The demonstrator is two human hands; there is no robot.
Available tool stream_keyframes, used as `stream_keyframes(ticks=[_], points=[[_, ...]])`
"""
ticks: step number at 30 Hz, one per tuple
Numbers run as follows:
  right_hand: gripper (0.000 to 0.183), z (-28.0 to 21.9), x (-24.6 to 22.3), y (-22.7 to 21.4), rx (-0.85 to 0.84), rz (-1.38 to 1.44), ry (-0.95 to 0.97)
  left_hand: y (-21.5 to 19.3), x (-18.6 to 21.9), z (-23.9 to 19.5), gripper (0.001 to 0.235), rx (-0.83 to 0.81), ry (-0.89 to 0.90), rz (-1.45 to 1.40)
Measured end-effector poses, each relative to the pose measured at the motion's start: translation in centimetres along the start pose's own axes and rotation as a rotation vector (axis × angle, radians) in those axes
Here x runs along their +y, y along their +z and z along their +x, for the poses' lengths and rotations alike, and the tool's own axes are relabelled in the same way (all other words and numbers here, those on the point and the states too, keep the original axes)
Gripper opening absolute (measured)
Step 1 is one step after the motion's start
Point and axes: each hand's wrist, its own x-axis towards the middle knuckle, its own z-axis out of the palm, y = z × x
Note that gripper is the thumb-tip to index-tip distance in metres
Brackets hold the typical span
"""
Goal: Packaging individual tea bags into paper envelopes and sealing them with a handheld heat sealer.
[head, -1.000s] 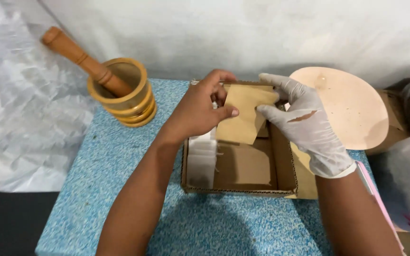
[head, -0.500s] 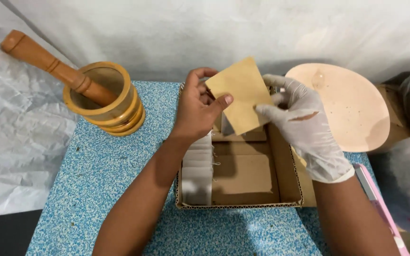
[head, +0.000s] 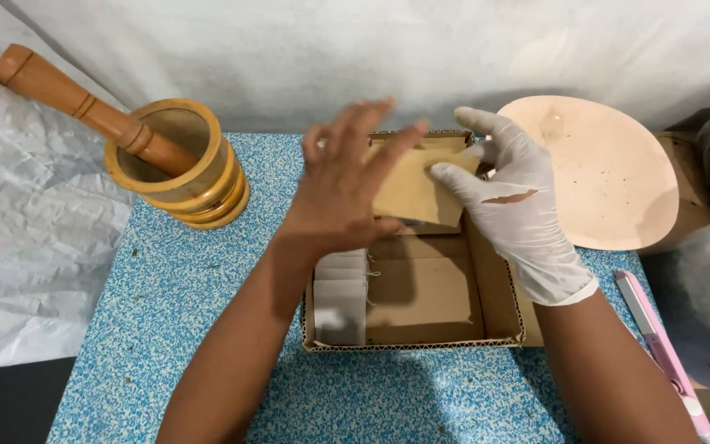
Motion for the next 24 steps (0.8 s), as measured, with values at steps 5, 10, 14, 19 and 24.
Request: stream_keyframes(ticks=[5, 10, 14, 19, 24], points=[[0.062, -0.1, 0.8, 0.4, -0.047, 0.147, 0.033, 0.5, 0.1, 0.2, 0.096, -0.078, -0.054, 0.108], [0.060, -0.1, 1.1, 0.5, -0.093, 0.135, 0.056, 0.4, 0.5, -0.1, 0.095, -0.046, -0.236, -0.033], [0.055, 0.0, 1.4, 0.9, -0.052, 0.062, 0.091, 1.3, 0.2, -0.4, 0.105, 0.033, -0.187, 0.027], [0.053, -0.2, 1.7, 1.5, -0.080, 0.075, 0.107, 1.9, -0.1, -0.6, 0.102, 0.040, -0.018, 0.114], [0.051, -0.1, 1.8, 1.8, -0.087, 0.132, 0.122, 2.0, -0.4, -0.9, 0.065, 0.225, 0.175, 0.188]])
